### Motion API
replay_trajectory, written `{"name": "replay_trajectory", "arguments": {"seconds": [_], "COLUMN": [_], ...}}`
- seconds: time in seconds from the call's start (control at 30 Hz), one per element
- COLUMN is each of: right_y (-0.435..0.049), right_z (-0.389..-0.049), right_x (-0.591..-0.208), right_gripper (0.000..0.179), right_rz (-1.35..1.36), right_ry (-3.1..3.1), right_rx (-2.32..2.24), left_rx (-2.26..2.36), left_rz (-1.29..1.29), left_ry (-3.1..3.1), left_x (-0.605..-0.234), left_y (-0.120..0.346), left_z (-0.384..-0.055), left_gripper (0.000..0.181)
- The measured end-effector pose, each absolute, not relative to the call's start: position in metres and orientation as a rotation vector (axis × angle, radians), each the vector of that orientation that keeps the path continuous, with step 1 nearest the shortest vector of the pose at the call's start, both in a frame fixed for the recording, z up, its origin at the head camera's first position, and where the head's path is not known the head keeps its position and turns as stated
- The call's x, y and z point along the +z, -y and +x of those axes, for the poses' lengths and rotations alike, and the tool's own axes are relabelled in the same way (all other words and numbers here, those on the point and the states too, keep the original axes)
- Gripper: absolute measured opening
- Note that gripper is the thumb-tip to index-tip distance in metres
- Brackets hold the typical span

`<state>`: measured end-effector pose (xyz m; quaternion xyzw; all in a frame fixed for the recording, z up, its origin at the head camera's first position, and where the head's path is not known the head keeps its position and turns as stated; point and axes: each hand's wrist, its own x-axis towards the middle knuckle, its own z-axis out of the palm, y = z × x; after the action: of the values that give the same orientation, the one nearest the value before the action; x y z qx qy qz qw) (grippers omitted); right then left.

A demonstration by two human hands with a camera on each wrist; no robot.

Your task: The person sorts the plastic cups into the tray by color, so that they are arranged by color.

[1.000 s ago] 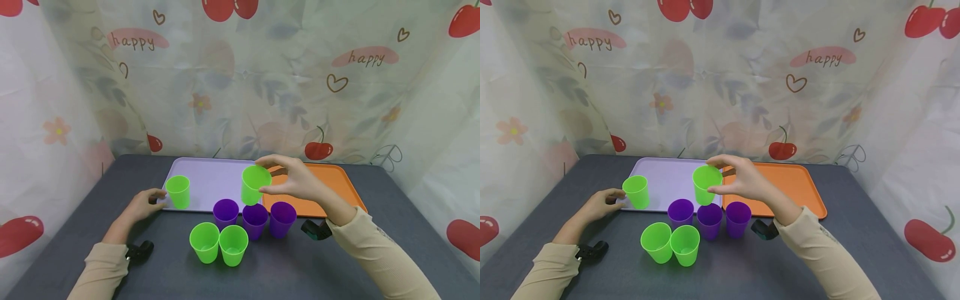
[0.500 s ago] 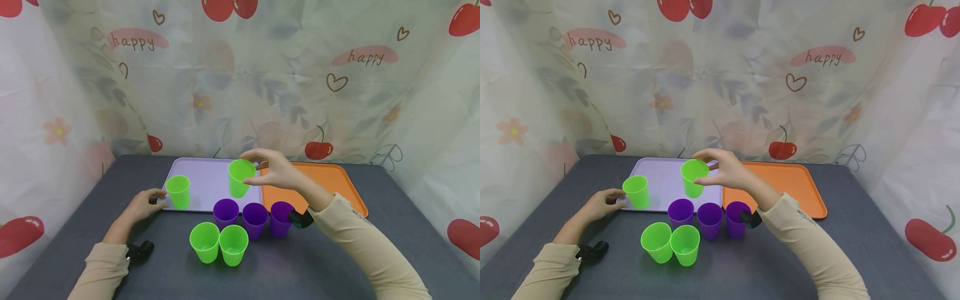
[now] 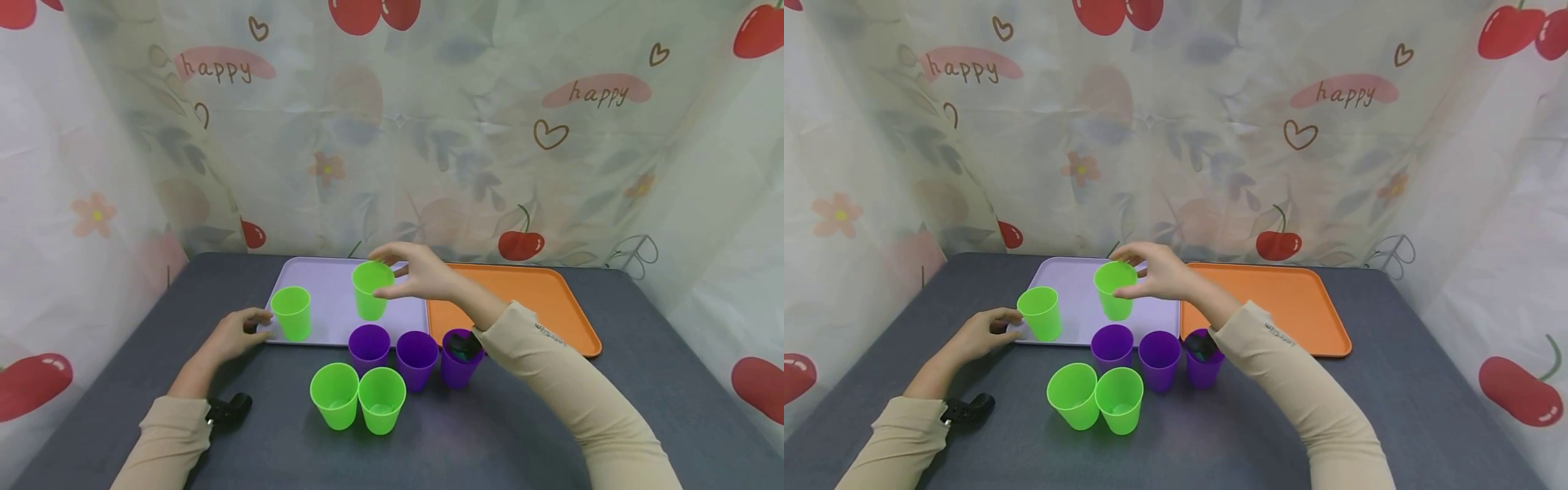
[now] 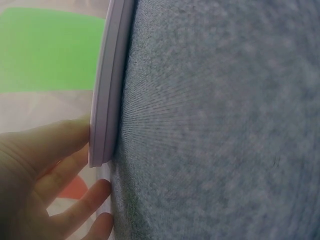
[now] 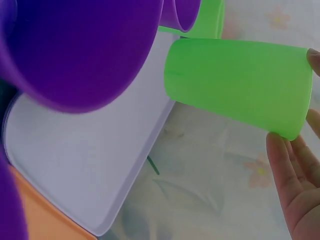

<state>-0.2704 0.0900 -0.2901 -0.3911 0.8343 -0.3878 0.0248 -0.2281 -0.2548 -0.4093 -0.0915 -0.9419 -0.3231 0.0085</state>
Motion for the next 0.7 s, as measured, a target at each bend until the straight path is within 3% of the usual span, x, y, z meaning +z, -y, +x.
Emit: {"name": "replay_trajectory", "arguments": {"seconds": [0.7], "right_y": [-0.044], "right_z": [-0.289], "right_x": [-0.305], "right_gripper": [0.053], "right_rz": [-1.241], "right_ry": [-2.573], "right_rx": [-0.942], "left_rx": [-0.989], "left_rz": [-0.269], "left_ry": [2.961], "left_x": [-0.407], "left_y": [0.253], "left_z": [-0.226], "left_gripper": [0.037]}}
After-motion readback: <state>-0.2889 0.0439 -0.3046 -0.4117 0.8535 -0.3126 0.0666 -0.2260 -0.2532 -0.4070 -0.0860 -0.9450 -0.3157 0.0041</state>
